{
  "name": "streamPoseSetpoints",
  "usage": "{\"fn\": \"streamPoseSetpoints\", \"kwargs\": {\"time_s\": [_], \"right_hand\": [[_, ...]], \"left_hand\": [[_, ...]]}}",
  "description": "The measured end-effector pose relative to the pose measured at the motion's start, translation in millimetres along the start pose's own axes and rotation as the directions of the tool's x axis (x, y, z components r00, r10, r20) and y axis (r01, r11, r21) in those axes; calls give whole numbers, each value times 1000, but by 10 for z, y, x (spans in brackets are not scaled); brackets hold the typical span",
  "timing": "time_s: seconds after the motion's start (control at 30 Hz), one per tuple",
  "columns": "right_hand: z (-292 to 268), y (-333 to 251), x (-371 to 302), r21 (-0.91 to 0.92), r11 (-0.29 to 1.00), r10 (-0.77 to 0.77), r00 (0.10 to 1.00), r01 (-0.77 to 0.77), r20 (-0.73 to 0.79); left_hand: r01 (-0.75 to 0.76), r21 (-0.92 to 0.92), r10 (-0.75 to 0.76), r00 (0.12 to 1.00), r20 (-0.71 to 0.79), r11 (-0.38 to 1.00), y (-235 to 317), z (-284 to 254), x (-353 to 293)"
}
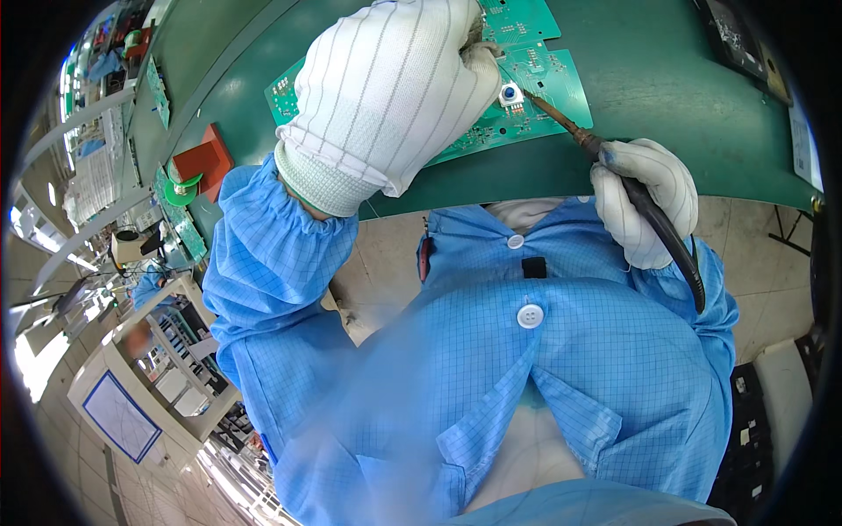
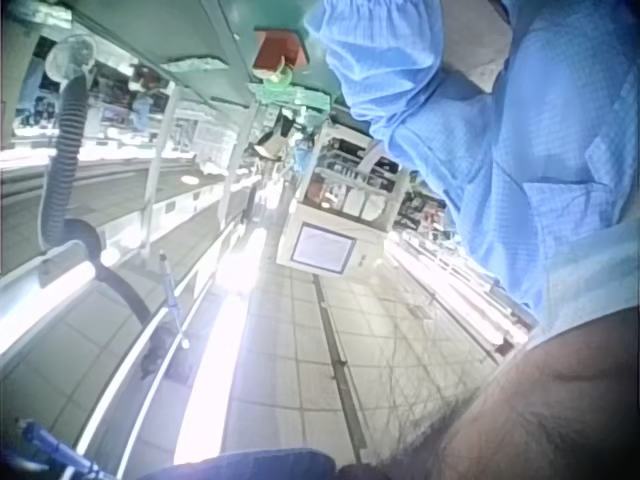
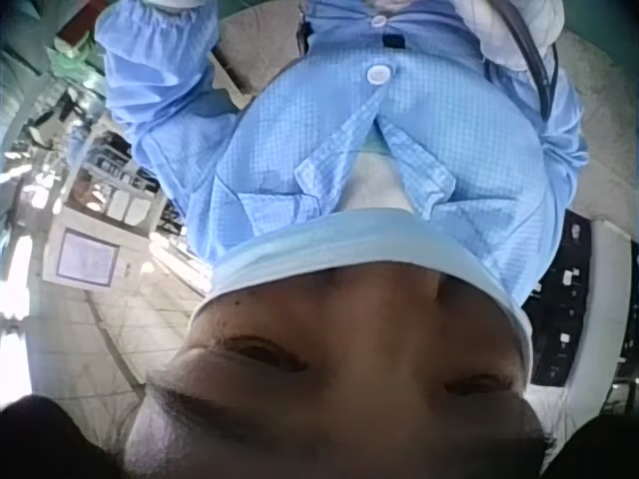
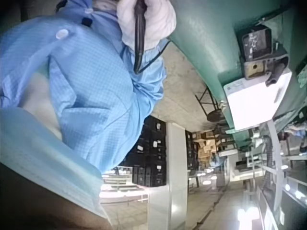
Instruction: Soldering components onto a printed circuit board at a manual assembly station.
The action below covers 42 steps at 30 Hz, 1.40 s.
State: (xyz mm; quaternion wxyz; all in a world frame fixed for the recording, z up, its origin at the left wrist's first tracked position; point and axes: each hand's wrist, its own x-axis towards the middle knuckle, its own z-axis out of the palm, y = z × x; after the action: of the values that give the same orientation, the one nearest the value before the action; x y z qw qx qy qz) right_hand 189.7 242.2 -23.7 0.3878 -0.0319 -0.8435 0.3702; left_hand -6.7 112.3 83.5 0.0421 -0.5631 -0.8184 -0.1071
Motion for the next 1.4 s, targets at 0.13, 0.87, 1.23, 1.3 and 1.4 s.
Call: {"fn": "streamPoseSetpoints", "kwargs": {"time_s": [0.13,0.87,1.23,1.3,1.4], "right_hand": [[32,1,-6,-59,997,-42,999,40,-35],[113,-192,-78,-70,997,-35,999,34,-19],[192,-151,-15,-30,998,-54,999,54,0],[202,-136,-18,-48,996,-80,997,79,-3],[228,-157,-18,27,998,-48,999,48,20]], "left_hand": [[-1,-5,1,1000,9,1000,12,-3,-2],[-231,200,247,967,-60,952,12,-22,-209],[-92,91,92,996,7,992,-170,128,-288],[-2,51,-2,997,82,999,-232,150,-383],[-243,164,273,942,-194,956,-486,503,-482]]}}
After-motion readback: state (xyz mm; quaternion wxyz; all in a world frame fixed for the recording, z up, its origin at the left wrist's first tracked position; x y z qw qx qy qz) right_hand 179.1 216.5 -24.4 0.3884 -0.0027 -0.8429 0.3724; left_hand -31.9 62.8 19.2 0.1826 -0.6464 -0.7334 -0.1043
